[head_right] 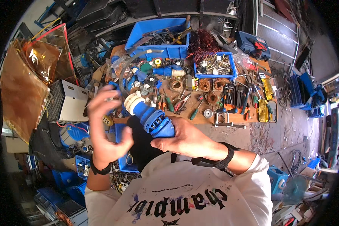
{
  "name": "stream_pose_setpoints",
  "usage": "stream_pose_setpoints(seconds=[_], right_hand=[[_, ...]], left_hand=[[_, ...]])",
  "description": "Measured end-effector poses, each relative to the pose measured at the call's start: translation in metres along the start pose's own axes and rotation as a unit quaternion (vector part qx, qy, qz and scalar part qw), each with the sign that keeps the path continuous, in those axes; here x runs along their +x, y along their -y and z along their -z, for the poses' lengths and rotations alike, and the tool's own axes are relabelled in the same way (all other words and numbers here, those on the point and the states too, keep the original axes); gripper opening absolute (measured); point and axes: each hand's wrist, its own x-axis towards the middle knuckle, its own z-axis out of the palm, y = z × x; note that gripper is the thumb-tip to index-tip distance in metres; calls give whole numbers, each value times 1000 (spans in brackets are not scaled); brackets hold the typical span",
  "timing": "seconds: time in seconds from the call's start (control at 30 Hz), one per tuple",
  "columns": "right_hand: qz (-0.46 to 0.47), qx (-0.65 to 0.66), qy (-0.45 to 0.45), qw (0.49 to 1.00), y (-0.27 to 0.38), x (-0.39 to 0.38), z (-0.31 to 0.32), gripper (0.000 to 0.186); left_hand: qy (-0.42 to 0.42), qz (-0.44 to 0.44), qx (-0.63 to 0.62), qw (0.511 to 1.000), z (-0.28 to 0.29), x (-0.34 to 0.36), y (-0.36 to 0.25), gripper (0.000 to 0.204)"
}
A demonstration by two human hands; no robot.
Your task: The person holds a blue industrial electrical connector with a cable and uses a green-handled screwdriver to tighten the internal screws. The person rotates the connector to access different screw points while working in a cluttered workshop environment.
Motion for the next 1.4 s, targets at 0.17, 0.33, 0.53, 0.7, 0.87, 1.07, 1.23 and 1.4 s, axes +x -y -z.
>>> stream_pose_setpoints(seconds=[0.17,0.33,0.53,0.7,0.87,1.07,1.23,1.4], right_hand=[[39,-45,25,998,3,3,-2,28],[49,-164,52,984,7,-3,0,33],[15,-308,96,946,12,-10,3,41],[4,-322,149,935,19,-14,-2,41],[-24,-299,183,936,26,-18,-5,44],[1,-284,205,937,22,-21,-5,40],[-3,-269,205,941,20,-24,-5,36],[-29,-261,203,943,26,-29,-5,37]], left_hand=[[212,-104,143,961,-14,17,-16,77],[206,-146,185,950,-22,10,-11,40],[331,-90,105,933,-14,4,-16,24],[409,-67,36,909,-5,2,-20,28],[369,-97,-9,924,-4,-2,-20,29],[377,-94,-40,921,-2,-3,-22,32],[367,-100,-29,924,4,-2,-28,32],[365,-99,-13,926,5,-3,-33,34]])
